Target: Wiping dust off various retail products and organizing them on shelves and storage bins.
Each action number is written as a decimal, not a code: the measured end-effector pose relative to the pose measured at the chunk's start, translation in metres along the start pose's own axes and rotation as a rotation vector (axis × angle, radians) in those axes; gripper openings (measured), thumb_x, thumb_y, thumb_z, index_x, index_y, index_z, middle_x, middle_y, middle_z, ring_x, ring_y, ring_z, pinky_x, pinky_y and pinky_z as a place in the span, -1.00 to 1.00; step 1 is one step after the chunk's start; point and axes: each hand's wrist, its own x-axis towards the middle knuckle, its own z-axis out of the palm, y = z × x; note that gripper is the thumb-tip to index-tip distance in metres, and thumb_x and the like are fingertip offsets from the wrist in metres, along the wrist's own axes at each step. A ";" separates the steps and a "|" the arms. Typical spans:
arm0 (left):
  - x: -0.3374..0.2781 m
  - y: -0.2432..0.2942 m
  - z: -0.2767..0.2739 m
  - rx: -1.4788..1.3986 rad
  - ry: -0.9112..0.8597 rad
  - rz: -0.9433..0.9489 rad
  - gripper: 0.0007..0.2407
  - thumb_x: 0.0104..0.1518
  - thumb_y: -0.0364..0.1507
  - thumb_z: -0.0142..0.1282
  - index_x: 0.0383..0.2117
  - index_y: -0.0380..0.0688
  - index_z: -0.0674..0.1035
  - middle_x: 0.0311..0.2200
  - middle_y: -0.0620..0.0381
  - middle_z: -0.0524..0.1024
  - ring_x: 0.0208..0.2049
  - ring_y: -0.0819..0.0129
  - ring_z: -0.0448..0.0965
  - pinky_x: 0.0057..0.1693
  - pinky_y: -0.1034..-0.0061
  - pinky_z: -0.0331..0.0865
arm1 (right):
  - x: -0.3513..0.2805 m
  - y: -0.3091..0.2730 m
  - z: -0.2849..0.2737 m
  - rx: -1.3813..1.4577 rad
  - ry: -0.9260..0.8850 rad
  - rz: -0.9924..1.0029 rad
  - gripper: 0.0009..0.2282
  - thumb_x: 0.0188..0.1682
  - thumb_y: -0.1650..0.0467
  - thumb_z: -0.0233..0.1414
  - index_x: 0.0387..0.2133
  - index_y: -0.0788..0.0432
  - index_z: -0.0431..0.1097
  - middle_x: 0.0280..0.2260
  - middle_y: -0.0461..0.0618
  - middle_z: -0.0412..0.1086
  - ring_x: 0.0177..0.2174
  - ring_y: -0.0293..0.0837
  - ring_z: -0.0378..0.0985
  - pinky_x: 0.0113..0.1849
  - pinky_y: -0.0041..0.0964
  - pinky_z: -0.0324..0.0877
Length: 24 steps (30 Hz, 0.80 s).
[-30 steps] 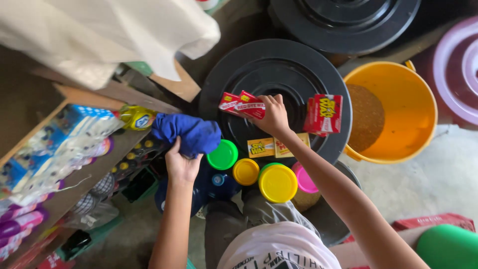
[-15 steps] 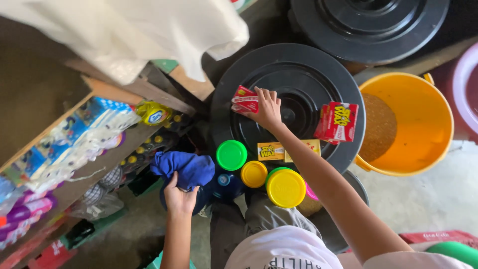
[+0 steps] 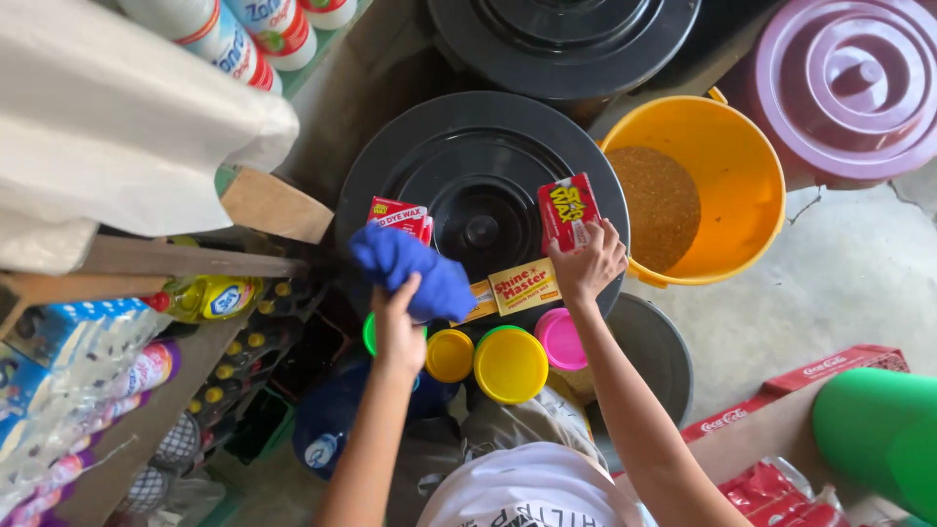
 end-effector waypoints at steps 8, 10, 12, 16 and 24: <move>-0.001 -0.054 0.070 0.726 -0.176 0.576 -0.67 0.20 -0.49 0.06 0.11 -0.23 0.48 0.13 -0.10 0.46 0.16 0.07 0.49 0.32 0.24 0.31 | 0.007 -0.026 -0.041 0.233 -0.076 0.020 -0.24 -0.38 0.20 0.42 0.13 0.17 0.27 0.01 0.10 0.34 0.07 0.11 0.34 0.13 0.04 0.23; -0.015 -0.055 0.095 0.917 -0.200 0.817 -0.68 0.19 -0.54 -0.01 0.10 -0.25 0.50 0.23 -0.16 0.39 0.25 0.01 0.45 0.38 0.22 0.26 | 0.001 -0.036 -0.056 0.327 -0.070 -0.034 -0.30 -0.34 0.23 0.39 0.14 0.09 0.30 0.04 0.05 0.35 0.10 0.08 0.36 0.16 -0.04 0.30; -0.038 -0.063 0.115 1.263 -0.390 1.062 -0.61 0.09 -0.44 0.16 0.08 -0.23 0.47 0.31 -0.18 0.25 0.35 -0.25 0.22 0.45 -0.13 0.02 | -0.019 -0.040 -0.076 0.683 -0.175 -0.003 -0.32 -0.32 0.23 0.33 0.14 0.09 0.30 0.06 0.05 0.33 0.10 0.02 0.45 0.08 -0.10 0.44; -0.063 -0.044 0.139 1.414 -0.450 1.148 -0.57 -0.02 -0.40 0.22 0.06 -0.09 0.54 0.33 -0.13 0.19 0.35 -0.35 0.10 0.39 -0.29 -0.10 | -0.034 -0.031 -0.066 1.941 -0.624 0.679 -0.27 -0.28 0.19 0.40 0.20 0.00 0.26 0.21 -0.11 0.33 0.21 -0.09 0.34 0.24 -0.20 0.22; -0.003 -0.017 0.102 1.299 -0.088 1.035 -0.63 0.22 -0.44 0.12 0.18 -0.09 0.49 0.41 0.05 0.24 0.42 -0.24 0.20 0.49 -0.18 0.12 | -0.027 -0.100 -0.187 1.095 -0.365 -0.318 -0.28 -0.31 0.36 0.42 0.14 0.16 0.21 0.10 0.08 0.20 0.13 0.06 0.44 0.07 -0.09 0.46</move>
